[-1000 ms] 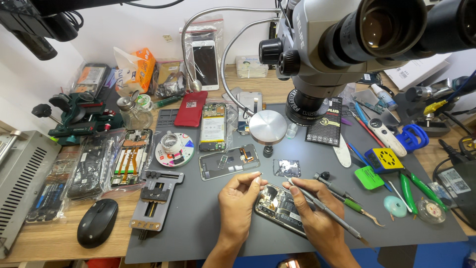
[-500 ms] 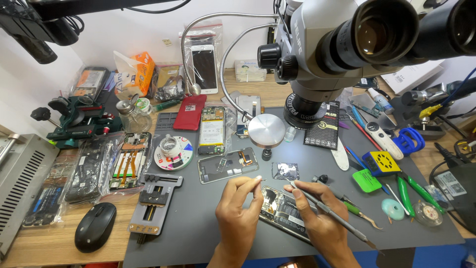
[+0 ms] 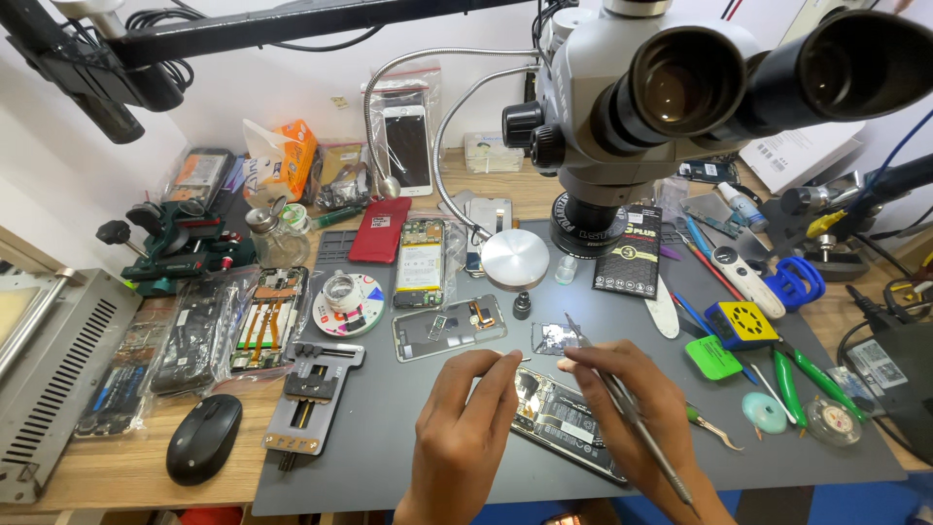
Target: The person works on a disassembled smartphone motherboard, using a precision tool to scrape or clean a small component. They then use a UV light to cure the component and continue scraping with the tool. The person handles the motherboard and a small electronic part throughout the process.
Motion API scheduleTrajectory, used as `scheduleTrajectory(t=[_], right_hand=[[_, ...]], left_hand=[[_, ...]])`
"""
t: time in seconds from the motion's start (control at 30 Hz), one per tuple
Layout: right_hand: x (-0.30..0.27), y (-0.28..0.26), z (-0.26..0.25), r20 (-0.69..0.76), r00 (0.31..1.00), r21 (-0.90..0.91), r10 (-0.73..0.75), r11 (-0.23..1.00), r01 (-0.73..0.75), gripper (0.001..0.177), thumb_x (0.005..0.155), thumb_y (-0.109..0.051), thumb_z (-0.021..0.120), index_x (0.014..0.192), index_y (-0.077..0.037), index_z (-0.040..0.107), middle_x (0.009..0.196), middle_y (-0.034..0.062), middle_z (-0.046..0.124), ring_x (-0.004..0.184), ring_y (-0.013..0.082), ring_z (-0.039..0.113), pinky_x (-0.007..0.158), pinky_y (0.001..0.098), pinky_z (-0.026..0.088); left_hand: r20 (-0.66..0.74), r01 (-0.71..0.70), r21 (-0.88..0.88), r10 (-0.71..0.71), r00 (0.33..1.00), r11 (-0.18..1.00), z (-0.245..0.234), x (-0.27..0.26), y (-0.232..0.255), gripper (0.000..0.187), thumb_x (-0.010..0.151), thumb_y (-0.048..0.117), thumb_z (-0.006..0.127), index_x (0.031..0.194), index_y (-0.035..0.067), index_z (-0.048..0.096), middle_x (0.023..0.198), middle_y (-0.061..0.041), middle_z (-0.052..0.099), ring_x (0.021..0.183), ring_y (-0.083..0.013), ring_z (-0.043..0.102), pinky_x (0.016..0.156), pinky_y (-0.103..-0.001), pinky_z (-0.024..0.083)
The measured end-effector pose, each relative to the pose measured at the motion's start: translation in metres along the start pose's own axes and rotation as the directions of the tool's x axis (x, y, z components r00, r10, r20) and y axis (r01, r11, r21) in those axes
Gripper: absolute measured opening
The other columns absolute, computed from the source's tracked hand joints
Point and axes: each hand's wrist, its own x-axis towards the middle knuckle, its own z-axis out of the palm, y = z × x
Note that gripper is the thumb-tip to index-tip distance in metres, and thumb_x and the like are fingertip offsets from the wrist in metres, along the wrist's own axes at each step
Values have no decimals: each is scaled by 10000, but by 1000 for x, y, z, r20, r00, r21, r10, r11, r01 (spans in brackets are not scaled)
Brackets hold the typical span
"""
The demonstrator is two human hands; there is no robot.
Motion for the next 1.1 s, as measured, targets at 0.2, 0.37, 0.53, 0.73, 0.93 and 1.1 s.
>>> scheduleTrajectory(t=[0.2, 0.37, 0.53, 0.73, 0.93, 1.1], right_hand=[[14, -14, -7, 65, 977, -60, -203, 976, 207, 195, 931, -139, 749, 1124, -164, 749, 979, 24, 751, 846, 147, 752, 783, 260, 582], [10, -9, -9, 114, 974, -50, -194, 978, 201, 208, 974, -133, 682, 1172, -167, 732, 1018, 28, 756, 870, 158, 747, 774, 263, 571], [-3, 13, -17, 199, 976, -119, 87, 991, -64, 230, 1007, -225, 639, 1179, -294, 776, 841, -56, 709, 751, 102, 683, 726, 251, 514], [-10, 10, -28, 105, 991, -105, -82, 990, 93, 241, 905, -231, 789, 1143, -215, 752, 925, 9, 744, 753, 173, 701, 700, 297, 562], [3, -6, -35, 151, 958, -30, -245, 967, 252, 268, 900, -161, 807, 1156, -163, 727, 909, 44, 719, 767, 189, 696, 727, 292, 551], [13, -21, -43, 364, 915, -55, -173, 977, 206, 150, 1012, -181, 632, 1139, -156, 708, 938, 21, 745, 794, 191, 727, 725, 325, 546]], left_hand=[[-50, -20, 84, 24, 998, 996, 1, -2, 12, 182, 969, -26, 708, 1149, -14, 731, 1028, -108, 649, 898, -245, 694, 847, -362, 619], [-36, -11, 62, 13, 999, 998, -4, -5, 17, 184, 967, -33, 710, 1150, -25, 722, 1026, -118, 645, 891, -247, 694, 838, -361, 615], [-36, -1, 80, 3, 999, 997, -3, -11, 18, 199, 963, -23, 733, 1161, -24, 720, 1017, -113, 647, 877, -241, 687, 812, -361, 611], [42, -32, 1, 32, 999, 999, -1, -8, 28, 178, 952, -18, 744, 1123, -56, 715, 1027, -146, 653, 909, -268, 696, 837, -371, 631], [47, -64, 4, 63, 997, 998, -9, -5, 34, 171, 961, -12, 735, 1128, -41, 710, 1007, -129, 644, 870, -253, 680, 800, -356, 611], [70, -67, 5, 66, 995, 998, -18, -10, 29, 115, 968, -11, 722, 1075, -39, 692, 984, -130, 632, 858, -258, 668, 783, -367, 597]])
